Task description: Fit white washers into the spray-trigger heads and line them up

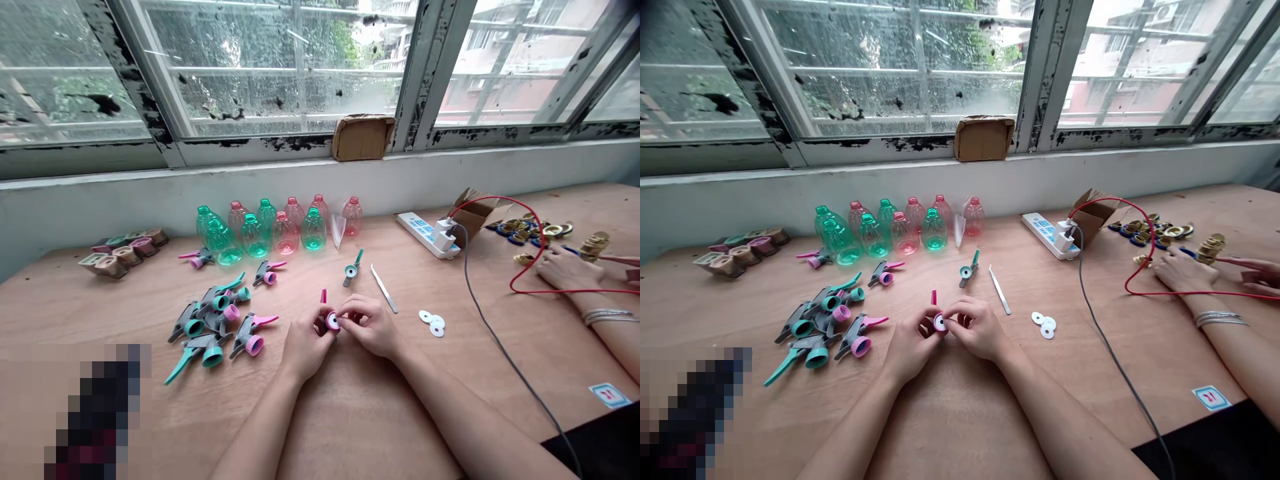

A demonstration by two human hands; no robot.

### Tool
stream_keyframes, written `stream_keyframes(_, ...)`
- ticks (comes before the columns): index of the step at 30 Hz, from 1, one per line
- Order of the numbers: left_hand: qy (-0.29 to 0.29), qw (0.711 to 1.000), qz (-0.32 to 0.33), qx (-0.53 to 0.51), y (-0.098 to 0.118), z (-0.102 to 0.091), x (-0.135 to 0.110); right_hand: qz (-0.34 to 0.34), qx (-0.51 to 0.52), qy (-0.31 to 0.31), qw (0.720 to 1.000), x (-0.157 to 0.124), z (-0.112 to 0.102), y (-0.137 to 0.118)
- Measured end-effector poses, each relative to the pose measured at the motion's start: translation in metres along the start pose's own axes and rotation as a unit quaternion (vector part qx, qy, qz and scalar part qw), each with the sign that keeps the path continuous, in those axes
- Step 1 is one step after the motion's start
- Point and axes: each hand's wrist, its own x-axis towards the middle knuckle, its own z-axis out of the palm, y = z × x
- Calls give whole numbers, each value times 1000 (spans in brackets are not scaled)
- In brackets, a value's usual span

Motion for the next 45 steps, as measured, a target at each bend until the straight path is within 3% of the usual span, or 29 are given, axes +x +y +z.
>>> stream_keyframes(6, 2, 997, 1, 71, 0, 2, -1, -48, -90, -55, 993, 2, -8, 2)
stream_keyframes(14, 23, 988, 7, 154, 2, 4, -5, -53, -166, -32, 984, -2, -4, -5)
stream_keyframes(25, 17, 984, 30, 174, 2, 5, -3, -31, -114, -16, 993, -2, 0, -8)
stream_keyframes(38, 21, 980, 50, 189, -1, 6, -2, -58, -147, -35, 987, -2, -4, -7)
stream_keyframes(45, 17, 982, 41, 183, -2, 6, -1, -31, -127, -24, 991, -1, -4, -7)
